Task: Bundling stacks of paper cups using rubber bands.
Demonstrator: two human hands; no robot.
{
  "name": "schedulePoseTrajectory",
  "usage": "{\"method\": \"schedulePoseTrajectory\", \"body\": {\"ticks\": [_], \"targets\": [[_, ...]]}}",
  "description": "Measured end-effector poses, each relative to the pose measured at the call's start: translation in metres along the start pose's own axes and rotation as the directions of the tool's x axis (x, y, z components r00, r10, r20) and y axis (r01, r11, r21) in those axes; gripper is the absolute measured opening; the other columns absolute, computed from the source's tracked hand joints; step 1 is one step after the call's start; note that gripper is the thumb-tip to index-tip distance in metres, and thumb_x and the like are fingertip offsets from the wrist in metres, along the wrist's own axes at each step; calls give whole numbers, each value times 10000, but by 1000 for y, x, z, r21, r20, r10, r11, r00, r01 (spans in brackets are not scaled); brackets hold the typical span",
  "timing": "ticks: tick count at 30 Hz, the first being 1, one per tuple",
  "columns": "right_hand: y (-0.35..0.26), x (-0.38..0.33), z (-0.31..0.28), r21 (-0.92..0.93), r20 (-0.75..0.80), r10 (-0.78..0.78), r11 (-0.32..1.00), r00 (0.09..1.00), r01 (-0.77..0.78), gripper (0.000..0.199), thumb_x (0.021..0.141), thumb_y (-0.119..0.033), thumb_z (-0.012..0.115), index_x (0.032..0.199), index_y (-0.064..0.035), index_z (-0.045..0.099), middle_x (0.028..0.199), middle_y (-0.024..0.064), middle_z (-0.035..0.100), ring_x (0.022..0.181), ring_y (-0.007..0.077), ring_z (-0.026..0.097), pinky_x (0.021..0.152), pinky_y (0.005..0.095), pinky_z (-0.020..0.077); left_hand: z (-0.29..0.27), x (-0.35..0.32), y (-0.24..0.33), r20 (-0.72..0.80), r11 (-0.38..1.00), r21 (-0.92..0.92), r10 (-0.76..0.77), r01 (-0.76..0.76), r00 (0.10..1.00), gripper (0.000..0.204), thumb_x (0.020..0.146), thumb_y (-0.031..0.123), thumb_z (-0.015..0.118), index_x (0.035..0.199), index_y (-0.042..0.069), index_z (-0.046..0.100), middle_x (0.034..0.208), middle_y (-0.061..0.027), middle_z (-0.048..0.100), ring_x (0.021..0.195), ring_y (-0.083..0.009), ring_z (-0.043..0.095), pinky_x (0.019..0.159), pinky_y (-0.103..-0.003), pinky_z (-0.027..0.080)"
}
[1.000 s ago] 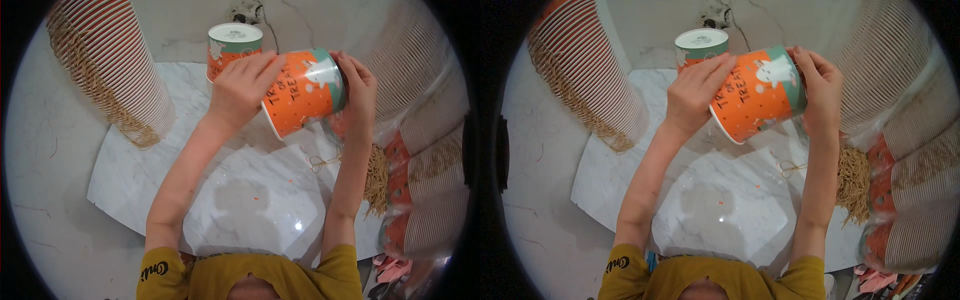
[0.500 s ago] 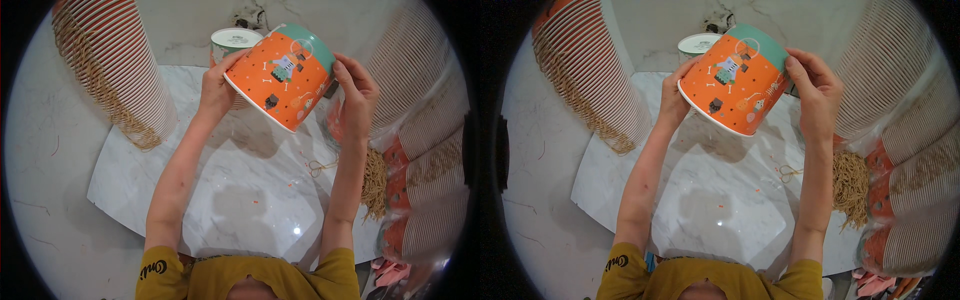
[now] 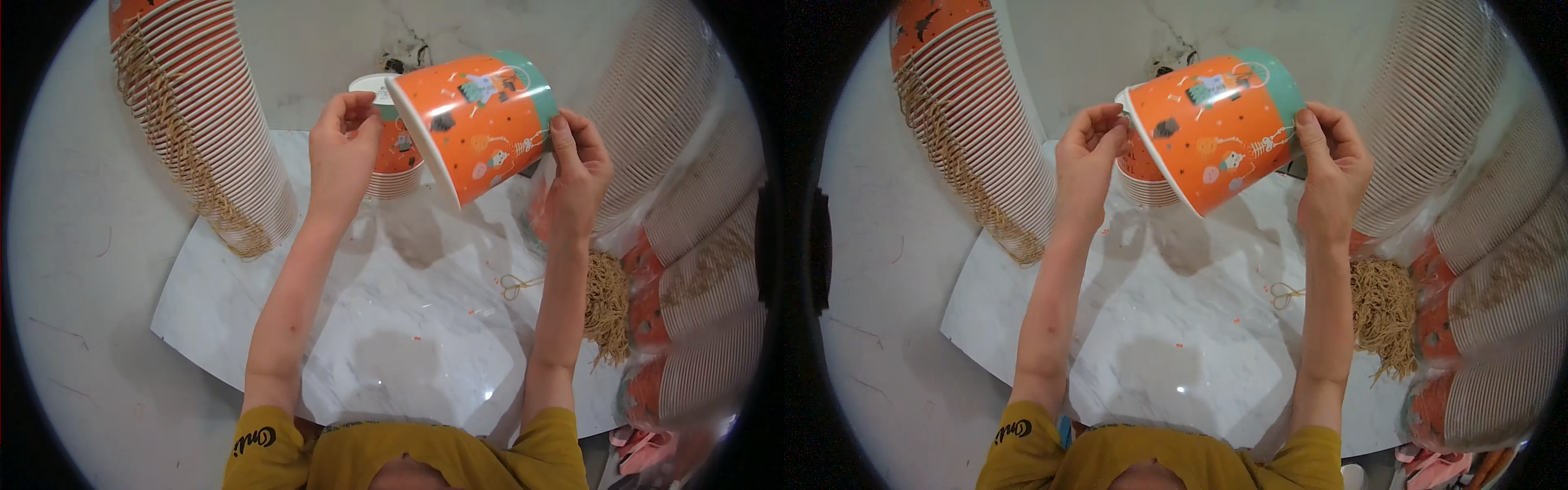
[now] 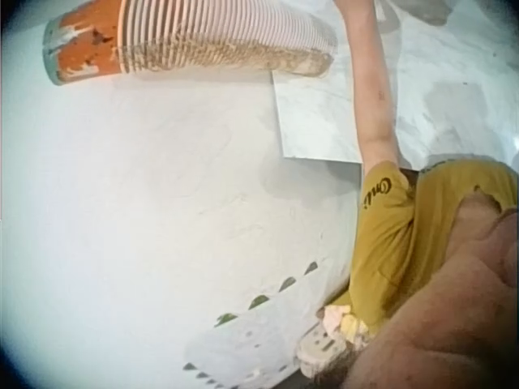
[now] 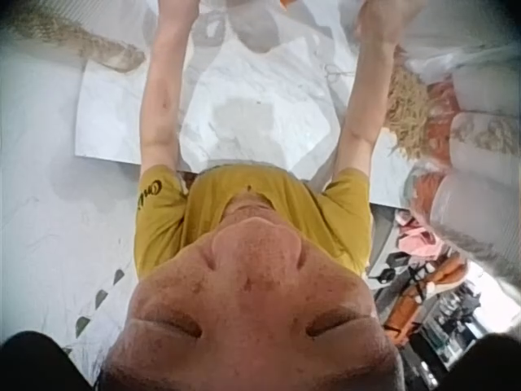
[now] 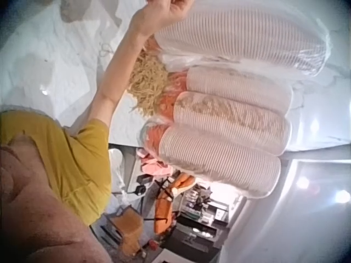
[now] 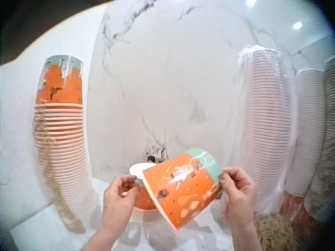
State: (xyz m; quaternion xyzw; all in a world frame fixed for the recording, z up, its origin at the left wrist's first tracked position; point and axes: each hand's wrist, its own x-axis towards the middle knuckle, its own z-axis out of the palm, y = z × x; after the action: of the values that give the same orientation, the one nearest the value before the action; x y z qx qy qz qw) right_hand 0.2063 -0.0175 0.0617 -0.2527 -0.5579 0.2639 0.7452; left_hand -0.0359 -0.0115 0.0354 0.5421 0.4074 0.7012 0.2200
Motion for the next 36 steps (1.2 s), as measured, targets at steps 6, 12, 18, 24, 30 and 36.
{"method": "schedulePoseTrajectory", "body": {"ticks": [6,12,18,24,30,36], "targets": [[5,2,-8,60,-2,14,998,1000,-14,147,955,-121,686,1017,13,686,926,6,667,852,67,583,792,210,460,0,-21,51,344,852,-397,-207,342,916,198,969,157,633,1044,-21,678,900,-48,712,833,-91,644,776,-253,520],[3,-9,5,39,11,82,996,997,-82,147,943,-134,705,978,7,681,914,2,663,827,61,576,747,215,466,9,-35,59,262,915,-383,-25,128,965,257,932,108,673,1142,-40,660,1002,-46,702,893,-92,637,854,-260,502],[2,-10,-2,-113,231,172,982,958,-149,210,946,-151,665,803,2,662,730,-7,624,670,59,544,621,224,452,-12,-21,64,280,923,-333,-99,193,955,273,901,75,677,1146,-44,655,987,-59,705,887,-90,639,841,-246,504],[-1,-15,-2,-757,301,175,642,937,123,279,900,-208,658,783,45,643,630,111,603,561,152,533,549,329,420,-32,-8,64,571,989,60,-148,138,808,249,855,37,610,1084,-40,665,943,-45,707,836,-102,638,789,-266,516],[3,1,-16,-845,255,303,531,918,59,391,919,-321,601,794,48,638,570,150,529,514,207,478,530,385,386,-10,-21,54,729,909,404,-253,-101,637,173,817,24,562,946,-17,671,813,-151,673,758,-244,649,718,-343,497],[-15,-9,-43,-915,242,358,393,902,90,376,917,-318,602,776,29,640,596,167,556,536,281,548,546,413,411,17,-37,24,896,791,402,-237,-461,376,130,824,85,578,903,0,638,818,-183,670,781,-373,625,706,-448,479]]}}
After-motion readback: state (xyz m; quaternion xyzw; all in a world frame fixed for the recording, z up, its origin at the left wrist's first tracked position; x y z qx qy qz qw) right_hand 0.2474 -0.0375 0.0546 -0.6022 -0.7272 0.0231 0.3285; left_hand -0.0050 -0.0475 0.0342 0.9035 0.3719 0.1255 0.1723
